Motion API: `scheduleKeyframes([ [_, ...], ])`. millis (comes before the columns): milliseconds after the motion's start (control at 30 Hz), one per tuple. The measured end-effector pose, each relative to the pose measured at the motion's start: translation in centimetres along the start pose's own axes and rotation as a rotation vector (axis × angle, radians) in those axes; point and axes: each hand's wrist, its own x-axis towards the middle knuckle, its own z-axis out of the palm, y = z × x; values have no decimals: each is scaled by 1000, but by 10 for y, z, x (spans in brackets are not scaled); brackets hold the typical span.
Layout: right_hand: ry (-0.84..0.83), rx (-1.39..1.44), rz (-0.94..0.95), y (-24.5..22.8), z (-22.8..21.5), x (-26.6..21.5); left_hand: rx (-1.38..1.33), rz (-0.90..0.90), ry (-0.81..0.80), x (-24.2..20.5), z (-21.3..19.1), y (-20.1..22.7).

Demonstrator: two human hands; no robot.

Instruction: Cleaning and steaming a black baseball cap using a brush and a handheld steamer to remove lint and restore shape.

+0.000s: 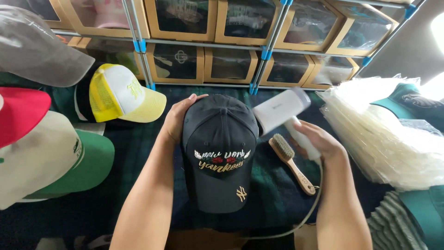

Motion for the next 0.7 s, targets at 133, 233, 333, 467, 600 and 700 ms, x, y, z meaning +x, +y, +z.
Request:
scheduleKeyframes([
  [133, 138, -99, -195, -42, 34, -77, 2, 6, 2, 9, -10, -9],
  [233, 185, -512, -192, -104, 71, -120, -127, -51, -61, 18, -12, -17],
  [333, 232, -757, -179, -161, 117, -138, -53, -58, -45, 13, -14, -9],
  [467, 307, -948, 38, -195, 148, -157, -42, -47, -54, 17, -15, -13],
  [600, 227, -1145, -10, -202, 145, -138, -33, -22, -72, 20, -15, -16],
  [700, 222, -1036, -34, -219, 160, -133, -62, -58, -46, 15, -14, -10],
])
